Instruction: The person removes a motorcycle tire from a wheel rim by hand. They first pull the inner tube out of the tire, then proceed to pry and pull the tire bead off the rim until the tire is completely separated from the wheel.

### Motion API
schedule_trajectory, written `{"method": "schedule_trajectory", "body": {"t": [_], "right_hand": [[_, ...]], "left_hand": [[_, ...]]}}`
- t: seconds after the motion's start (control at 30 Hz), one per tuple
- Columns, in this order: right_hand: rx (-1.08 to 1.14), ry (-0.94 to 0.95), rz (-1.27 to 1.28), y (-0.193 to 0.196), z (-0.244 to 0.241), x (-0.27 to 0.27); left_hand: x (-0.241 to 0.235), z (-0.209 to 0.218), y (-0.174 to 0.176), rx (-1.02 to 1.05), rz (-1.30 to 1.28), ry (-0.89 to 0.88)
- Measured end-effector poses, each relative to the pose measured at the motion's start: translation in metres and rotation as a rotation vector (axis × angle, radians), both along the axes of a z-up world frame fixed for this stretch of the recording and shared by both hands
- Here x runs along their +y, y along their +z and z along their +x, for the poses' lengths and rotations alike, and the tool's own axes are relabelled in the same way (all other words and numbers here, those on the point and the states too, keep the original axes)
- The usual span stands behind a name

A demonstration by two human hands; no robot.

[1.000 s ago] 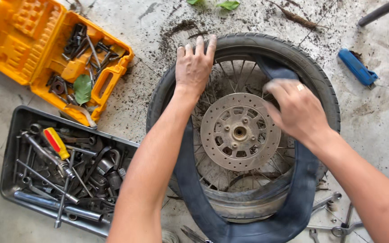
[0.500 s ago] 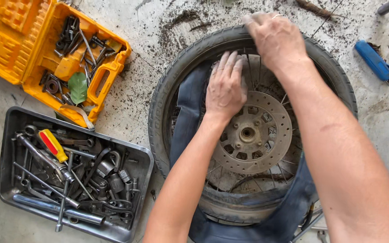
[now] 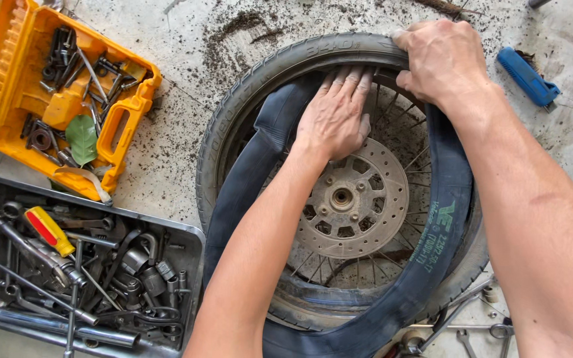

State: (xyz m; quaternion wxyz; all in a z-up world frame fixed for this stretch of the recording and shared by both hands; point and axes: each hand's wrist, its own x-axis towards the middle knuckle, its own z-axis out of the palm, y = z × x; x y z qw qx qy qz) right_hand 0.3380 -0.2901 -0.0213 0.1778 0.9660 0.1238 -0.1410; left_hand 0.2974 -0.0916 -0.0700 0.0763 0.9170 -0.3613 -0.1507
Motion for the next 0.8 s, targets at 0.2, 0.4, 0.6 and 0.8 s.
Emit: {"method": "schedule_trajectory", "body": {"t": [0.2, 0.4, 0.6, 0.8], "right_hand": [[-0.025, 0.007, 0.076, -0.001, -0.002, -0.002], [-0.064, -0.035, 0.143, -0.01, -0.006, -0.004], [-0.122, -0.024, 0.166, -0.019, -0.01, -0.006], [-0.679, 0.136, 0.525, -0.019, -0.053, 0.027]], "left_hand": [[-0.002, 0.01, -0.009, 0.018, 0.004, 0.039], [-0.01, 0.018, -0.011, -0.021, 0.016, 0.064], [-0.02, 0.023, -0.007, -0.038, 0.017, 0.121], [-0.019, 0.021, -0.02, -0.069, -0.032, 0.134]]}}
